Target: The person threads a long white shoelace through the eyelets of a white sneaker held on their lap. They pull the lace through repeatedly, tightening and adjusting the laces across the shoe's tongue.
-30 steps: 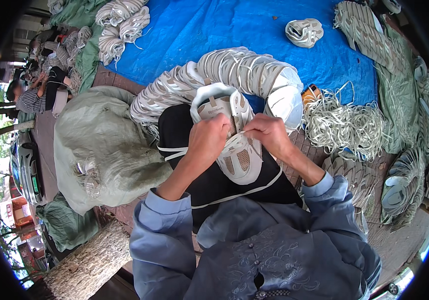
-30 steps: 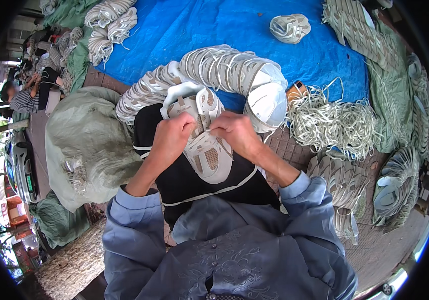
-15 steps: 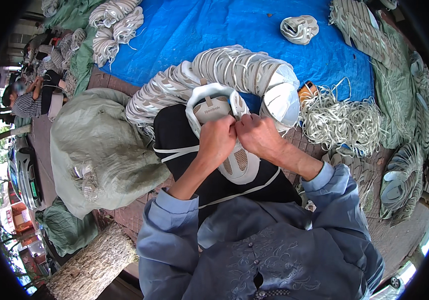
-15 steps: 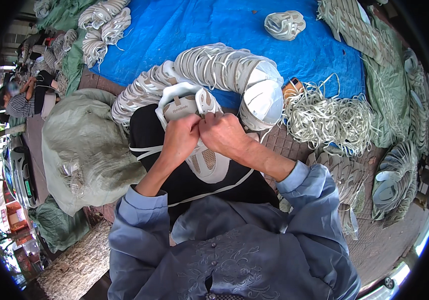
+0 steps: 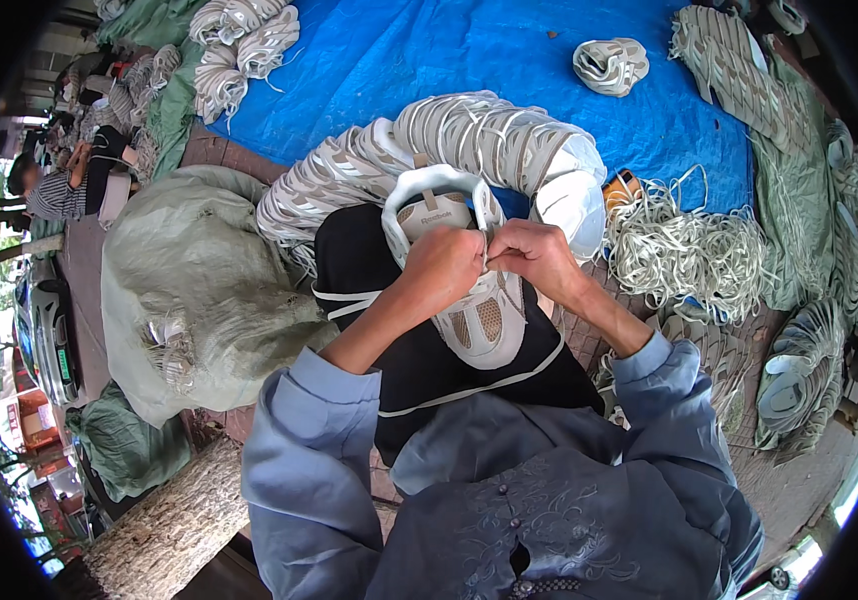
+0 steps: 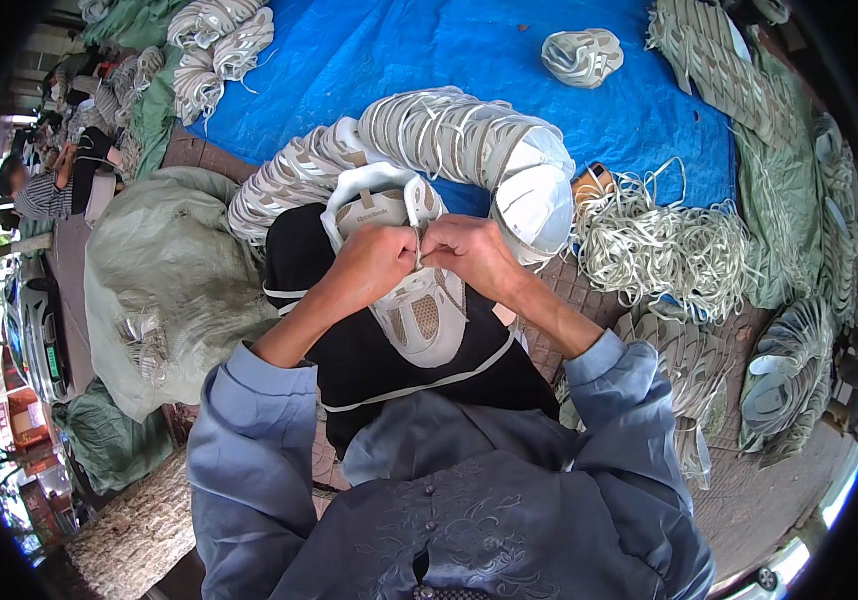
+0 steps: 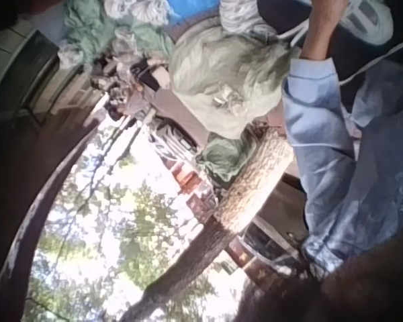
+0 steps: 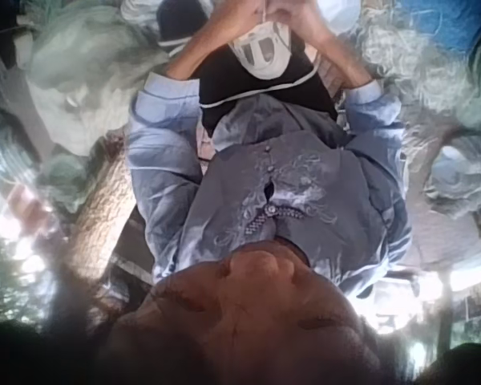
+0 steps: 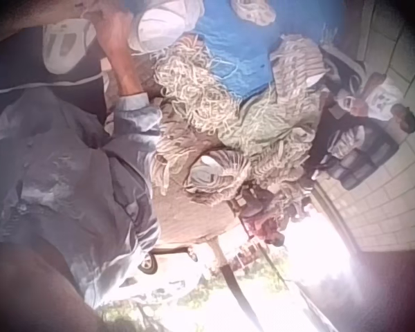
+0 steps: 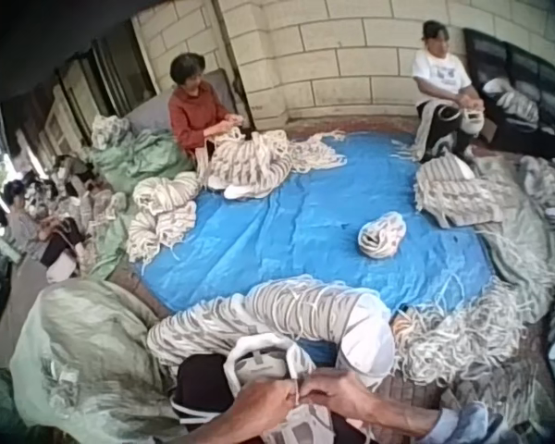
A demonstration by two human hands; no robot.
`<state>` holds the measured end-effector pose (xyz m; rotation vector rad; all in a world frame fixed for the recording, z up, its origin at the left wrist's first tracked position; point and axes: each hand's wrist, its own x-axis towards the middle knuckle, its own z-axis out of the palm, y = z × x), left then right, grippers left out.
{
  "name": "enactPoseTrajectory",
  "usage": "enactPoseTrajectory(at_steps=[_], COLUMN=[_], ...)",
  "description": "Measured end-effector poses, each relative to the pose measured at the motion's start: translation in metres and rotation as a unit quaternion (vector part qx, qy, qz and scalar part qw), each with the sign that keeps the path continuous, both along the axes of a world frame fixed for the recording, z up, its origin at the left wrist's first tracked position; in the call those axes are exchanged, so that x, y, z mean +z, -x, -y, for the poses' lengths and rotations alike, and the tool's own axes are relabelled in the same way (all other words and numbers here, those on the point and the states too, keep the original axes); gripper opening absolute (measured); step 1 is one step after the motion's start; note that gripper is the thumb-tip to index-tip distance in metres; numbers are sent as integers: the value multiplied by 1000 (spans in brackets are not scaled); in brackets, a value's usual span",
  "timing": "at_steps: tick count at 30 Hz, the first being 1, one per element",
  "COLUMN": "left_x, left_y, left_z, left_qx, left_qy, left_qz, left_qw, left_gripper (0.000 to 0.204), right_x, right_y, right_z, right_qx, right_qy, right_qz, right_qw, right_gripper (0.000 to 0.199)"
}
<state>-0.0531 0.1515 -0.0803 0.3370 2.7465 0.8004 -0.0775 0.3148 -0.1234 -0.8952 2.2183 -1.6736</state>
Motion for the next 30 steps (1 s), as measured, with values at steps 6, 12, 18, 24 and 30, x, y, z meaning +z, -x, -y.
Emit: enactPoseTrajectory(at_steps=[6, 12, 18, 24, 30], left_x=[66, 78, 65, 33, -27], left_y=[-15, -70, -64, -94, -123], left_z=[51, 64, 57, 248, 390], left_qx=[176, 206, 244, 333, 649], left_qy=[-316, -577, -737, -826, -516], left_qz=[340, 262, 139, -184, -133], left_qw=[868, 745, 614, 416, 544], left_gripper=[10, 13, 13, 11, 12], right_x=[3, 47, 43, 17, -41], right_y=[5, -25, -21, 153, 220], right_z=[3, 23, 52, -111, -311], right_qx=[40, 50, 96, -58, -319], right_qy=[36, 10, 98, 386, 109], right_qz=[55, -160, 68, 307, 248], right_qw=[997, 986, 988, 868, 908], right_gripper=[13, 23, 14, 21, 21])
